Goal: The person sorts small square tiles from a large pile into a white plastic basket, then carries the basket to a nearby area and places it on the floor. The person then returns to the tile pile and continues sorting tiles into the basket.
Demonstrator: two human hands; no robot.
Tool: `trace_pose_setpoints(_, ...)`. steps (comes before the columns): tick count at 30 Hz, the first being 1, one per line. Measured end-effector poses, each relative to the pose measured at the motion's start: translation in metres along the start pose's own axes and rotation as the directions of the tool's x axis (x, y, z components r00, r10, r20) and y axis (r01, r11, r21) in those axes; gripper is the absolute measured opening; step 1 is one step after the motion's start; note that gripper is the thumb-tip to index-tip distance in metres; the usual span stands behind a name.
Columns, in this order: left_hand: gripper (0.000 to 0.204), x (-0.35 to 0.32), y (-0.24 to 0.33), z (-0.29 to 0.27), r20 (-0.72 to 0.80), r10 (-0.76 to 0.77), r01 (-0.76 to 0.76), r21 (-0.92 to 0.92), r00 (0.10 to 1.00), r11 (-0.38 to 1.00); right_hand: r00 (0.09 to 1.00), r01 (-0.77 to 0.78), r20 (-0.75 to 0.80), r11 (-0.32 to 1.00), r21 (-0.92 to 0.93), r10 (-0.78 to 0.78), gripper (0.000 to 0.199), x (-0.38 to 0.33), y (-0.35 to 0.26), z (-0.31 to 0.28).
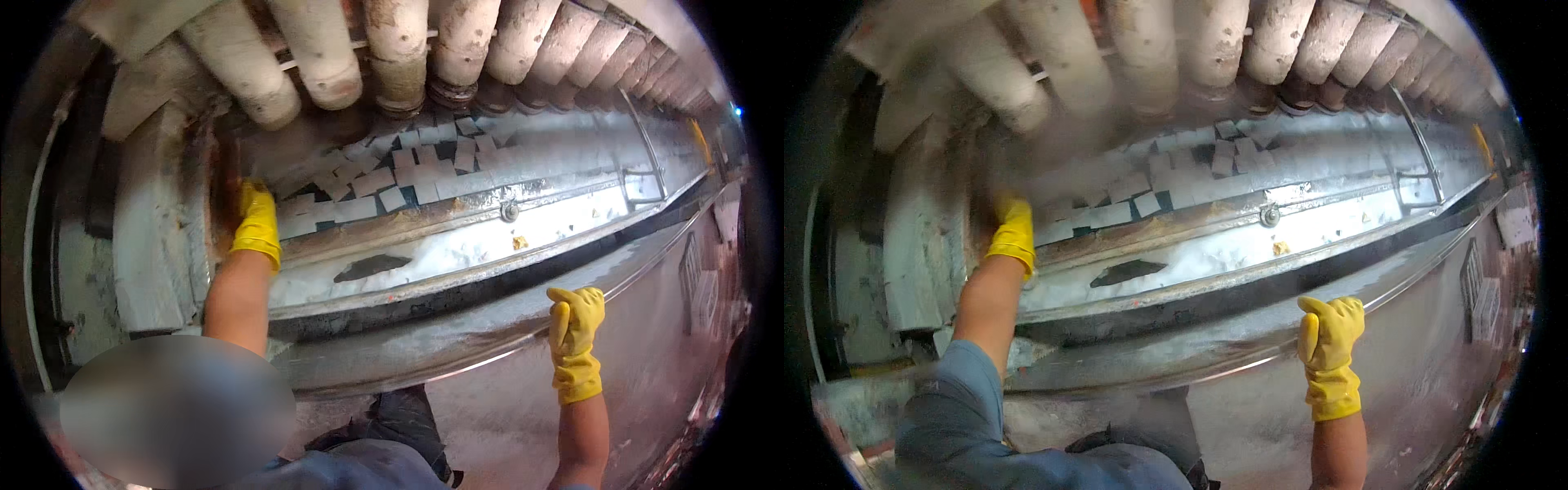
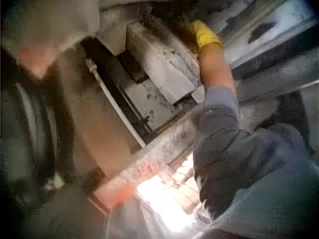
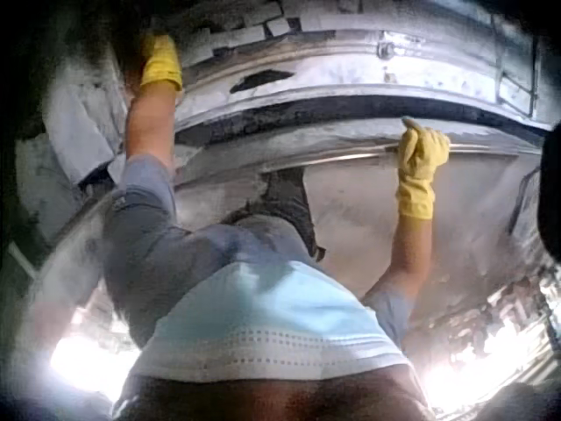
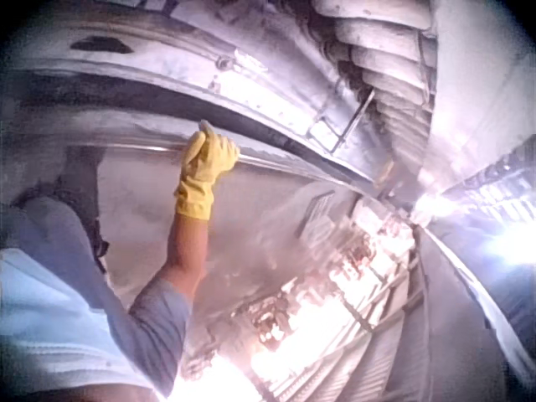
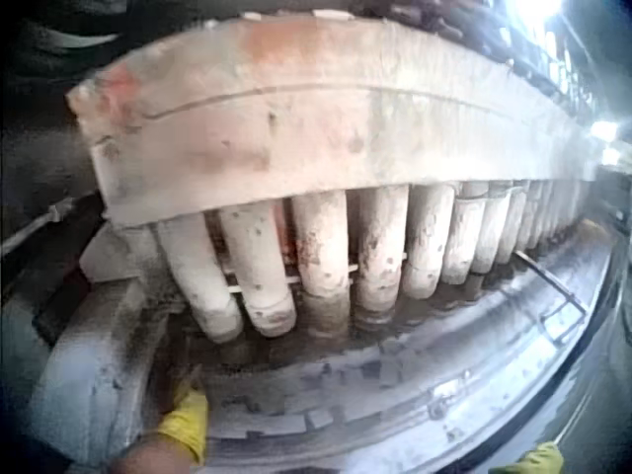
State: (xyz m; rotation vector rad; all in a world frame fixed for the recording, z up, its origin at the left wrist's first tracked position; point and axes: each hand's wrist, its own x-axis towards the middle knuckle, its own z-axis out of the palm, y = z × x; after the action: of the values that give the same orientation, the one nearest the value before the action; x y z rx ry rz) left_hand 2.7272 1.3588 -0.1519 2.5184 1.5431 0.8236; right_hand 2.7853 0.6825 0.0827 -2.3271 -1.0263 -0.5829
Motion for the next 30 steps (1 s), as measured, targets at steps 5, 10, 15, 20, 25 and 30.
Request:
trace_pose_setpoints(5,0.043,-0.092,0.079,-0.059,0.201,0.091,-0.005,-0.394,0.975,0.919,0.999,0.023,-0.037,0.998,-0.051,-0.025,0.025,-0.008,0.000,-0.008)
trace_pose_setpoints(10,0.039,-0.141,0.140,-0.204,0.549,0.268,0.249,-0.691,0.792,0.679,0.989,0.113,-0.087,0.989,-0.095,-0.121,0.026,-0.012,0.006,0.006)
trace_pose_setpoints(15,0.039,-0.219,0.095,-0.365,0.494,0.643,0.433,-0.861,0.585,0.267,0.998,0.044,0.049,0.974,-0.223,-0.034,0.037,-0.026,0.031,0.011)
trace_pose_setpoints(20,0.048,-0.310,-0.086,-0.445,0.580,0.684,0.178,-0.804,0.442,0.567,0.996,-0.056,0.065,0.986,-0.155,0.067,0.048,-0.030,-0.003,0.008)
trace_pose_setpoints(25,0.051,-0.434,-0.270,-0.418,0.826,0.072,0.387,-0.336,0.559,0.859,0.971,-0.021,0.222,0.961,-0.277,0.086,0.046,-0.039,0.060,0.013)
trace_pose_setpoints(30,0.041,-0.469,-0.370,-0.458,0.980,-0.052,0.506,-0.053,0.192,0.861,0.974,-0.093,0.177,0.967,-0.238,0.138,0.038,-0.018,0.052,0.045)
